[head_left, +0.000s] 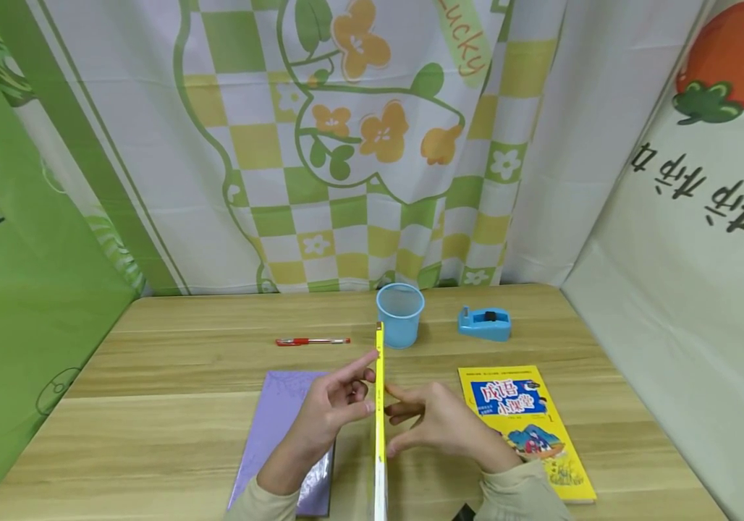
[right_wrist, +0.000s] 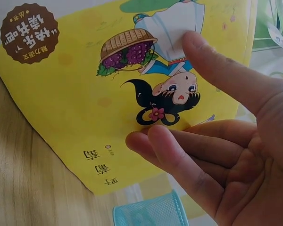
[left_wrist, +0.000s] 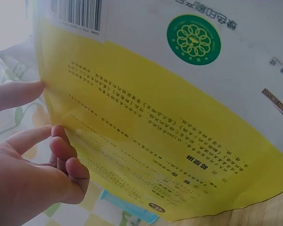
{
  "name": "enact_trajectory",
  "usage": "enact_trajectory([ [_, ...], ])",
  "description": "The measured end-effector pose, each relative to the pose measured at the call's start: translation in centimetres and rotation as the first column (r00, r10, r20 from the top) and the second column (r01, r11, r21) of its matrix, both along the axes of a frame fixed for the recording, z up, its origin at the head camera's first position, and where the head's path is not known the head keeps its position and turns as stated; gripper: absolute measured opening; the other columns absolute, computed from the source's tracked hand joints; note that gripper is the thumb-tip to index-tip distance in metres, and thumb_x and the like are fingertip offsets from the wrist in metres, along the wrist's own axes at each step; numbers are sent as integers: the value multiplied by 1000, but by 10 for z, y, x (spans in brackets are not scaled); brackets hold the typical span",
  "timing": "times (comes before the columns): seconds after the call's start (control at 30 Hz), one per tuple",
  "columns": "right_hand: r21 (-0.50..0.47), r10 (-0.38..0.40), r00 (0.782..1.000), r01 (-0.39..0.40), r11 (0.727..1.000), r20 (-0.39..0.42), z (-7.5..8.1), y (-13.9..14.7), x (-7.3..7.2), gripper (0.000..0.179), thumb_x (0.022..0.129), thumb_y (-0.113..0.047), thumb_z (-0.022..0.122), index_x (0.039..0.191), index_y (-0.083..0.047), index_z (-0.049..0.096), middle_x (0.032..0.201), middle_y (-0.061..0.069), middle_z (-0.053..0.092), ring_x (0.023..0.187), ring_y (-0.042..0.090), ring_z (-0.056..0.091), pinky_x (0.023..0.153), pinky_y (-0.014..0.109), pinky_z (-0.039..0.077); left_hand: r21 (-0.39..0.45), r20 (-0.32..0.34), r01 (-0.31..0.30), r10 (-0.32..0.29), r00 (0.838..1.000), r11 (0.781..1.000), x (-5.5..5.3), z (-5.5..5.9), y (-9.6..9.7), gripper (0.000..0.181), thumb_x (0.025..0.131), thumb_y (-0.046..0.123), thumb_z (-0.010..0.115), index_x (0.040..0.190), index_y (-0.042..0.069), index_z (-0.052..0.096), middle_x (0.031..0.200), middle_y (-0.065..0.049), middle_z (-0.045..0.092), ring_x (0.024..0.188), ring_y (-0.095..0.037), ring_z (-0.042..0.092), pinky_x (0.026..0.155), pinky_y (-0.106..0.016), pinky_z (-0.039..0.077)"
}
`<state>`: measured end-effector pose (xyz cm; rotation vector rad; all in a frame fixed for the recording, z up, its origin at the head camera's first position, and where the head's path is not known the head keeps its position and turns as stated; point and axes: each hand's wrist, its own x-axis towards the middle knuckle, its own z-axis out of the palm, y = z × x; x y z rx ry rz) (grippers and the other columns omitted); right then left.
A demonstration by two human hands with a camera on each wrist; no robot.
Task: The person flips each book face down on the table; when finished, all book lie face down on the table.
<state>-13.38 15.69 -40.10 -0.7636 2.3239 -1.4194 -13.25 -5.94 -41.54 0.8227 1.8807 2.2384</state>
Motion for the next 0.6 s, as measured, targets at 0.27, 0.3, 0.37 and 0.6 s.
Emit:
enact_trajectory([
  [0.27, -63, 1, 1000, -1, 998, 1, -1, 4, 0, 84, 75, -16, 88, 143, 10, 46, 118, 27, 69, 101, 40, 72, 77, 29, 61, 34, -14, 2, -2, 1000, 999, -1, -3, 0, 65, 84, -8, 64, 143, -20, 39, 111, -6, 54, 81, -5, 44, 72, -14, 41],
  [0.3, -84, 1, 1000, -1, 996, 4, 0, 4, 0, 83, 76, -16, 87, 143, 10, 46, 118, 28, 69, 101, 41, 72, 76, 27, 60, 39, -11, 5, -4, 1000, 999, -2, -3, 1, 65, 85, -8, 65, 143, -20, 38, 111, -6, 54, 80, -5, 44, 72, -14, 41],
  [0.37, -124, -1, 1000, 2, 992, 11, 2, 5, 1, 81, 77, -15, 86, 144, 9, 46, 119, 29, 68, 102, 43, 71, 76, 26, 60, 43, -4, 6, -6, 1000, 999, -1, -3, 1, 65, 84, -8, 65, 143, -19, 39, 111, -5, 54, 80, -5, 44, 72, -13, 41],
  [0.6, -177, -2, 1000, 4, 984, 8, 6, 6, 1, 78, 80, -15, 84, 145, 6, 47, 121, 30, 67, 103, 44, 70, 77, 28, 61, 35, 7, 1, -2, 1000, 999, 0, -1, 2, 65, 85, -6, 66, 145, -16, 40, 111, -6, 53, 80, -5, 44, 71, -14, 42],
])
